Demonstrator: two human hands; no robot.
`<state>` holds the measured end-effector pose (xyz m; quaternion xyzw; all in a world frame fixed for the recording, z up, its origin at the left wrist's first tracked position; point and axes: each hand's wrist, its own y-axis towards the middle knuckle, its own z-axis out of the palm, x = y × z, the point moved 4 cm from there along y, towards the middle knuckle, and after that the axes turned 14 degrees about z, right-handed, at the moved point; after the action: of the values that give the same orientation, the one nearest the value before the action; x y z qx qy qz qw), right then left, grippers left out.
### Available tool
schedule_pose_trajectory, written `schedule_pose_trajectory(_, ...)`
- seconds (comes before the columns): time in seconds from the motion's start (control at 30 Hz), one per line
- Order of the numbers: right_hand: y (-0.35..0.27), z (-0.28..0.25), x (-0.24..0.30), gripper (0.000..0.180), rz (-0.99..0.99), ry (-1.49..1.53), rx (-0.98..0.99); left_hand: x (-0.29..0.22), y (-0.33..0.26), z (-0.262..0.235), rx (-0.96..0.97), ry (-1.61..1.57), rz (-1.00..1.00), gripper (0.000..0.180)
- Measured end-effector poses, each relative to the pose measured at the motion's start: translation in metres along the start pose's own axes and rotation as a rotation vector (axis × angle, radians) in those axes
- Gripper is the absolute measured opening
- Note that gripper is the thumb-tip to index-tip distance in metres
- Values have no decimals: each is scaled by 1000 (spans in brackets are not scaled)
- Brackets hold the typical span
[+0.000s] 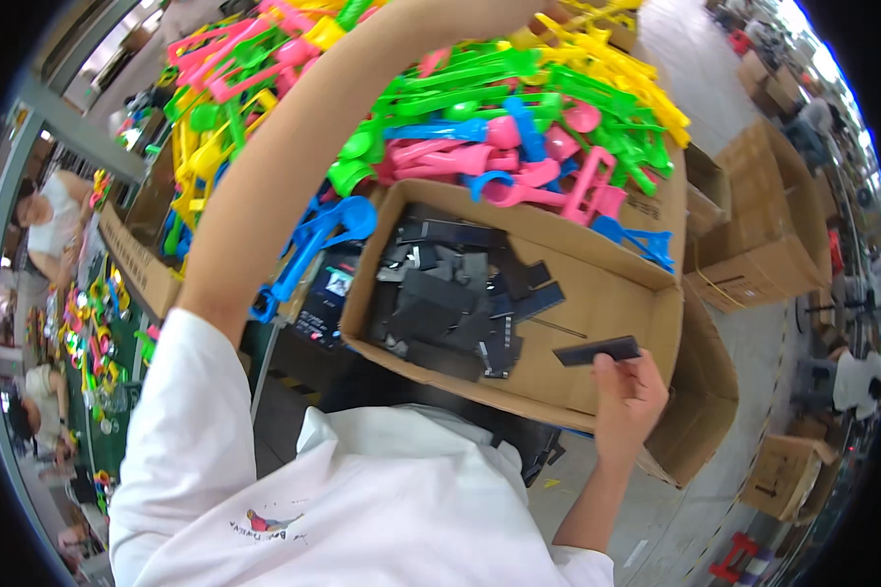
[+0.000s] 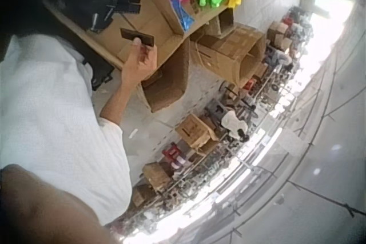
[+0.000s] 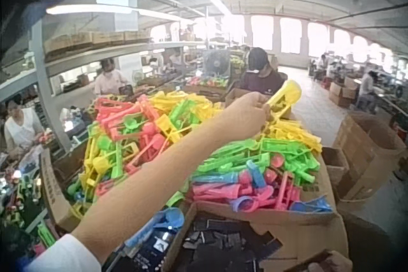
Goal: The person assembles plastic toy gun housings by snapping plastic toy parts together by hand.
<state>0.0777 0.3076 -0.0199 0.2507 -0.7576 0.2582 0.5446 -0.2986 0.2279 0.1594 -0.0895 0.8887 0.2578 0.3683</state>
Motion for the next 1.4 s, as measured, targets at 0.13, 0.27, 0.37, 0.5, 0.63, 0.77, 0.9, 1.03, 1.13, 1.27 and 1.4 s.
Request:
schedule_pose_trajectory(0.13, -16, 26, 17, 18, -22, 251, 121, -83, -137, 26, -310, -248, 127, 34)
schedule_pose_trajectory(0.27, -39, 49, 25, 32, -62, 464, 331, -97, -253, 103, -405, -508, 111, 32)
schedule_pose_trajectory(0.37, -61, 57, 29, 37, -22, 445, 411, -99, -305, 157, -275, -984, -224, 36)
schedule_pose_trajectory(0.5, -78, 81, 25, 20, 193, 303, 380, -80, -329, 185, -411, -855, -191, 36)
schedule_pose_trajectory(0.63, -81, 98, 30, 13, 260, 247, 417, -73, -340, 187, -426, -926, -308, 38)
schedule_pose_trajectory(0.77, -82, 106, 37, 13, 247, 231, 402, -69, -349, 190, -426, -1114, -365, 44)
schedule_pose_trajectory(0.9, -83, 115, 36, 14, 276, 245, 422, -68, -351, 181, -509, -1127, -377, 55)
schedule_pose_trajectory(1.03, -80, 119, 40, 15, 270, 228, 443, -67, -350, 178, -530, -1130, -364, 64)
schedule_pose_trajectory(1.13, -78, 122, 46, 13, 264, 207, 435, -65, -351, 180, -505, -1084, -293, 64)
schedule_pose_trajectory(1.27, -79, 125, 43, 25, 220, 183, 521, -65, -351, 186, -606, -1054, -276, 59)
schedule_pose_trajectory(1.4, -76, 129, 48, 57, 173, 221, 496, -60, -356, 183, -568, -851, -211, 50)
